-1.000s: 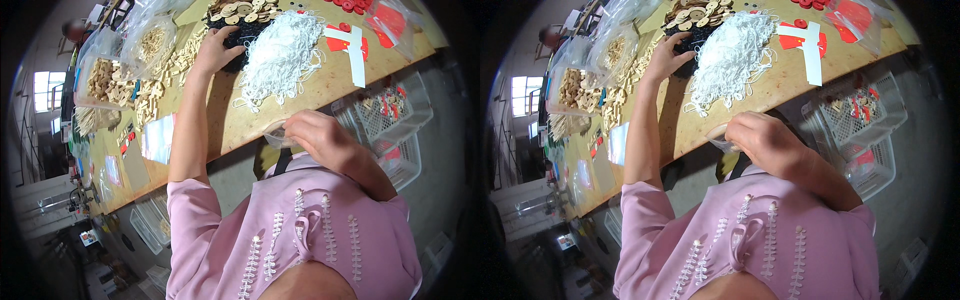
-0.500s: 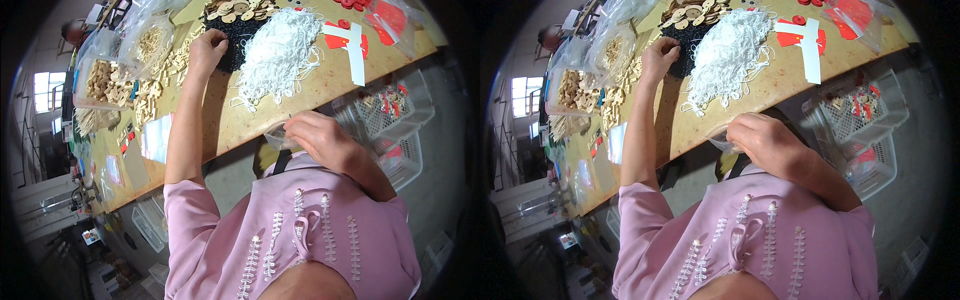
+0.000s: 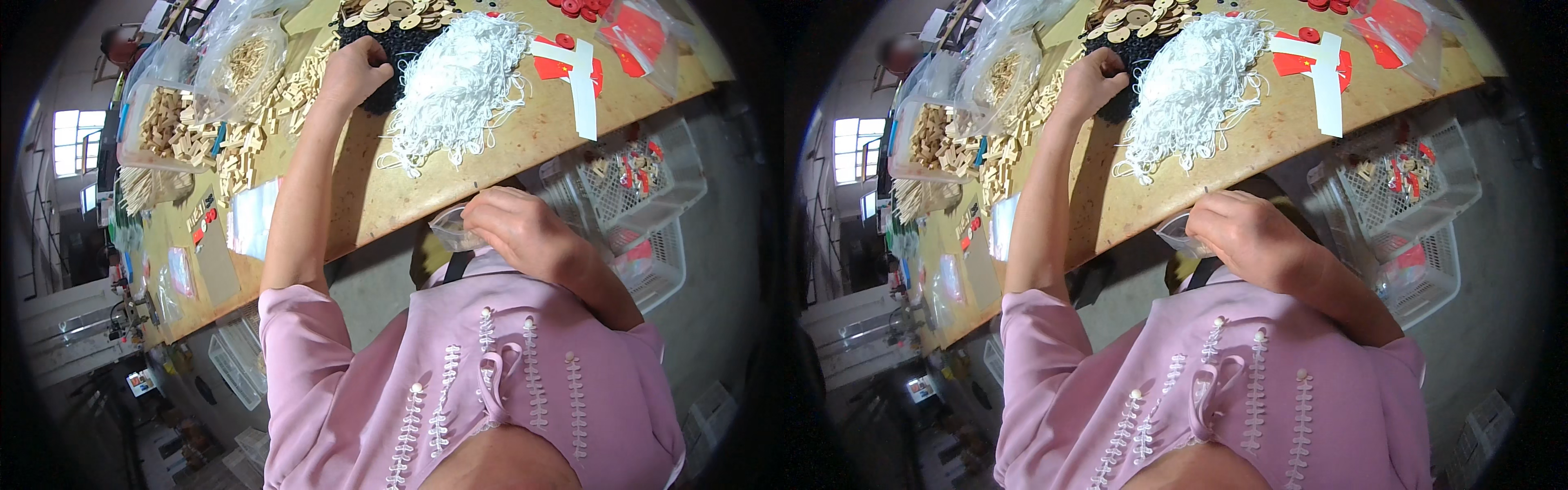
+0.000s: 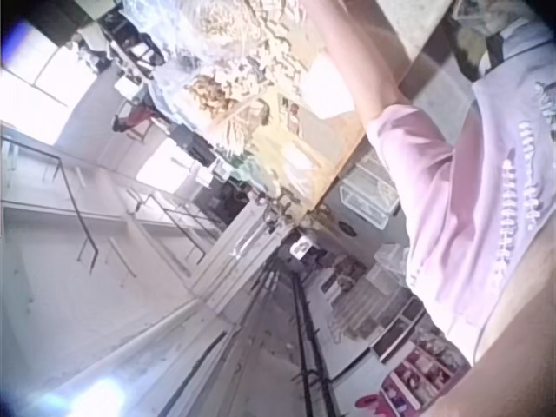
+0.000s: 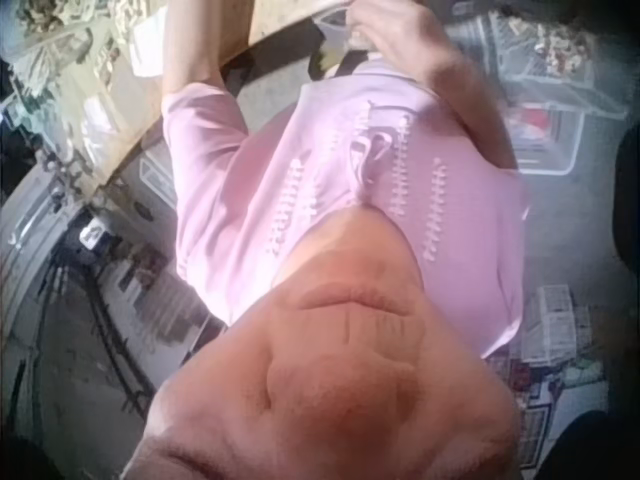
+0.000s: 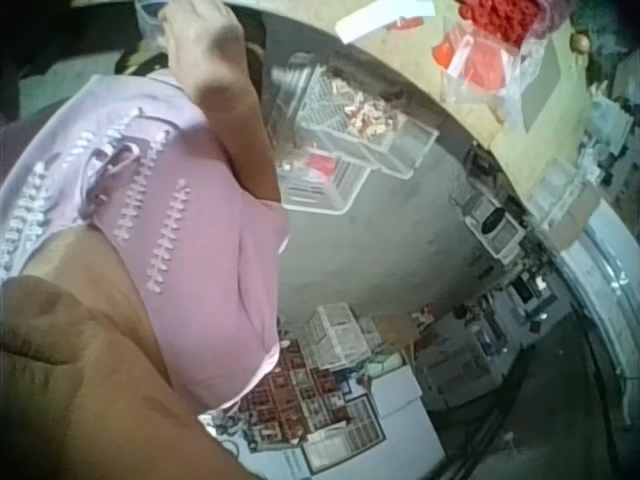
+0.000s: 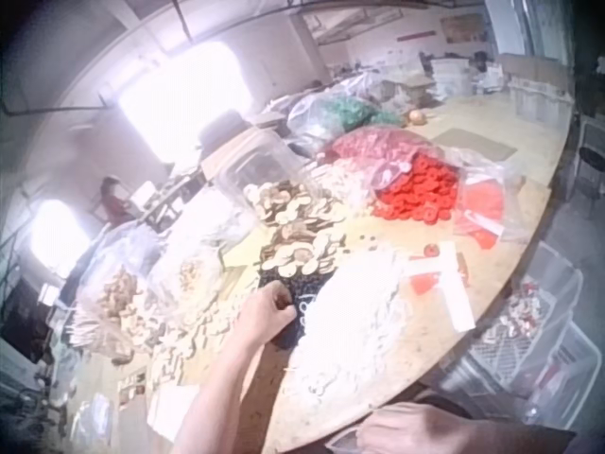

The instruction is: The person assembles small craft kits by placing wooden blocks, black beads, and white strings into clear plastic bags. They then insert a red paper flag into each bag and seal it. The process is repeated multiple times at a workbench in a workshop setting.

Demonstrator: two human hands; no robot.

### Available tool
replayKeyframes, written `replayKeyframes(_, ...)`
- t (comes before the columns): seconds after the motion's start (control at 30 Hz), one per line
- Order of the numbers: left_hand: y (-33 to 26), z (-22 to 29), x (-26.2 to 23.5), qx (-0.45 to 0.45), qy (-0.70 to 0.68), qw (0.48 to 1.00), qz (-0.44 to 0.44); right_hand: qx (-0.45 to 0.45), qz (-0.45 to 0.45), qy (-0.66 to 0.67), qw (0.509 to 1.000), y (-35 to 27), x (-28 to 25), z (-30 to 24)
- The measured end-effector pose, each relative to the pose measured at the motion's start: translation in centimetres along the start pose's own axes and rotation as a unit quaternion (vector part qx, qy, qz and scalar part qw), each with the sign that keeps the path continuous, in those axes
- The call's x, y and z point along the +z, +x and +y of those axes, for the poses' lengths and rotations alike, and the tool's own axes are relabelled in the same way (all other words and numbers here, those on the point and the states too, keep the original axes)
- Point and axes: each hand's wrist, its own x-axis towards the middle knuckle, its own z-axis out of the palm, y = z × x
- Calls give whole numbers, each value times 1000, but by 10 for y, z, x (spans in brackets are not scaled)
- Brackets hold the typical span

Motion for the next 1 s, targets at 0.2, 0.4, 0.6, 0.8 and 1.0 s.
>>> replayKeyframes(0.2,-9,-37,-5,-174,-724,666,-27,12,-7,-25,1000,-2,-4,2)
replayKeyframes(0.4,-38,-25,9,-186,-943,277,-5,1,-22,-18,1000,1,1,4)
replayKeyframes(0.6,-72,-4,12,-93,-971,217,-42,19,-48,-21,998,0,-1,6)
replayKeyframes(0.8,-80,-1,20,-75,-970,220,-66,7,-49,-9,999,1,6,8)
replayKeyframes(1.0,-82,5,22,-77,-959,267,-52,27,-71,-34,997,6,4,1)
